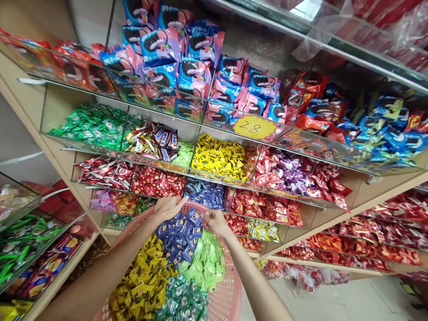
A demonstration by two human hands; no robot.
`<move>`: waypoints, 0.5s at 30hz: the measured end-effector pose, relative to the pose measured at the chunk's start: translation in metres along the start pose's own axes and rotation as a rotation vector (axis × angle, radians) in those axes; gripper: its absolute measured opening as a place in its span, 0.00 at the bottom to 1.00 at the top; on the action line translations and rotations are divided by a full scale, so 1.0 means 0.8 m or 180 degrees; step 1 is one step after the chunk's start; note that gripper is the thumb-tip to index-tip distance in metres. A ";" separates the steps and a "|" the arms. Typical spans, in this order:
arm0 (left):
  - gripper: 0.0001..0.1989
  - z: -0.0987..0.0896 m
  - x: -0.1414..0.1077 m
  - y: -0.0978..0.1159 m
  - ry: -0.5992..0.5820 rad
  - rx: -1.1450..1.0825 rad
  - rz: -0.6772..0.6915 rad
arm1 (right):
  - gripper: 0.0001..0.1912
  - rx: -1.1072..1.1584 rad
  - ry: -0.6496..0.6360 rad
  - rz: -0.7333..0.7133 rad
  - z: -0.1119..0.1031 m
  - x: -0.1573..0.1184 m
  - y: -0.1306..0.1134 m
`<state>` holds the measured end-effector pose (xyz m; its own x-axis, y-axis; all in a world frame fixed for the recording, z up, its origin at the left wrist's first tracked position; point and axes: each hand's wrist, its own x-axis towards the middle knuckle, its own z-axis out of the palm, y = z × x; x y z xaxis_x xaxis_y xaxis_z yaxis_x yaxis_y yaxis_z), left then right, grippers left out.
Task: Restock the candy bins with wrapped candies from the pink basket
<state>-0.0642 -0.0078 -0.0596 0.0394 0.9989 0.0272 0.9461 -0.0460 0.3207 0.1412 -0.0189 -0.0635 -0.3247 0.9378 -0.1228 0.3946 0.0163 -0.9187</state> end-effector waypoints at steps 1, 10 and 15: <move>0.39 0.000 0.000 0.000 0.0002 -0.0006 -0.0015 | 0.19 -0.0042 0.0114 -0.0002 0.006 0.003 0.002; 0.39 0.000 -0.001 0.001 0.0047 0.0031 0.0039 | 0.13 -0.0395 0.1213 -0.0072 0.073 0.013 0.016; 0.38 0.002 0.000 0.000 0.0058 0.0048 0.0037 | 0.15 -0.0808 0.1364 -0.0246 0.090 0.005 0.011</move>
<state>-0.0637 -0.0078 -0.0614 0.0446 0.9978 0.0483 0.9503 -0.0573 0.3060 0.0810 -0.0402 -0.0989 -0.0001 0.9878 0.1560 0.5972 0.1252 -0.7923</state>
